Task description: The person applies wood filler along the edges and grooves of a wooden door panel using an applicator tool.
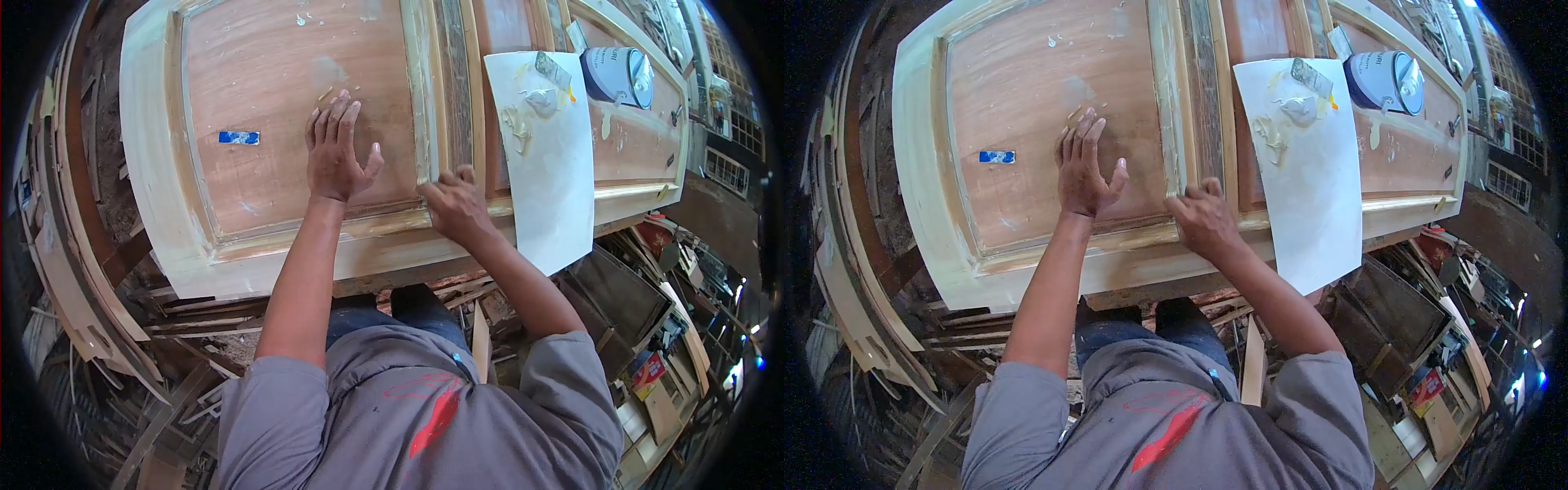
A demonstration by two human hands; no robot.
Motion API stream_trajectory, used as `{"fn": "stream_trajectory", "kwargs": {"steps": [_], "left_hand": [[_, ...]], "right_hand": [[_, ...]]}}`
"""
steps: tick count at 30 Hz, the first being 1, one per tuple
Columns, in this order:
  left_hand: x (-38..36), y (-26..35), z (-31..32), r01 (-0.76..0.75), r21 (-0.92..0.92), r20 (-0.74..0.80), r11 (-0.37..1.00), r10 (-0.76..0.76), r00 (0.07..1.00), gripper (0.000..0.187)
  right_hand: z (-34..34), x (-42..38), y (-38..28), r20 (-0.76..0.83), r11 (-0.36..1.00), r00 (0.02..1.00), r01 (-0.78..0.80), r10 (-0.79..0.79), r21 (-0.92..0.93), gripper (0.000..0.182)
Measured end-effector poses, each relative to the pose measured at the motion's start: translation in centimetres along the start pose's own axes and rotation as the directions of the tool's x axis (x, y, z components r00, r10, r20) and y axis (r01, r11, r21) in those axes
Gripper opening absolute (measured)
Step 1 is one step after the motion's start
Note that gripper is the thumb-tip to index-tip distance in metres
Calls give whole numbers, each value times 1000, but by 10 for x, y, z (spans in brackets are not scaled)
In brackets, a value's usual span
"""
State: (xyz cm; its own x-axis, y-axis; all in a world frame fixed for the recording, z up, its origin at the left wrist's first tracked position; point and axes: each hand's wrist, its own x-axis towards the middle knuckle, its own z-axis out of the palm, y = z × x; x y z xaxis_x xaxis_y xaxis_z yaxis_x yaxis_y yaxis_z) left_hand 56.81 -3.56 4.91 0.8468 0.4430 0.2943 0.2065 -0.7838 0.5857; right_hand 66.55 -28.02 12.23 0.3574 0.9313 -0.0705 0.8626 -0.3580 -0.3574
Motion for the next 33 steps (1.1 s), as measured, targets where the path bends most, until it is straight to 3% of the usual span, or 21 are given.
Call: {"fn": "stream_trajectory", "kwargs": {"steps": [5,11,17,23,29,33], "left_hand": [[0,0,0,3,-4,-1,1000,-3,1000,81],[0,1,-1,-2,3,6,1000,2,1000,82],[0,-4,2,-26,54,3,998,26,1000,86],[-1,-5,3,-9,46,13,999,8,1000,87],[1,2,-2,17,2,13,1000,-17,1000,82],[1,2,-3,14,3,13,1000,-14,1000,82]], "right_hand": [[-6,-21,-9,33,997,999,-12,10,81,18],[-29,35,15,-202,991,972,-105,119,78,17],[-18,117,58,-351,999,935,-53,45,-13,18],[-13,112,56,-251,999,968,-4,-10,-54,16],[0,41,23,-26,999,999,-46,46,1,18],[-3,-1,-2,-3,998,1000,-22,22,67,22]]}}
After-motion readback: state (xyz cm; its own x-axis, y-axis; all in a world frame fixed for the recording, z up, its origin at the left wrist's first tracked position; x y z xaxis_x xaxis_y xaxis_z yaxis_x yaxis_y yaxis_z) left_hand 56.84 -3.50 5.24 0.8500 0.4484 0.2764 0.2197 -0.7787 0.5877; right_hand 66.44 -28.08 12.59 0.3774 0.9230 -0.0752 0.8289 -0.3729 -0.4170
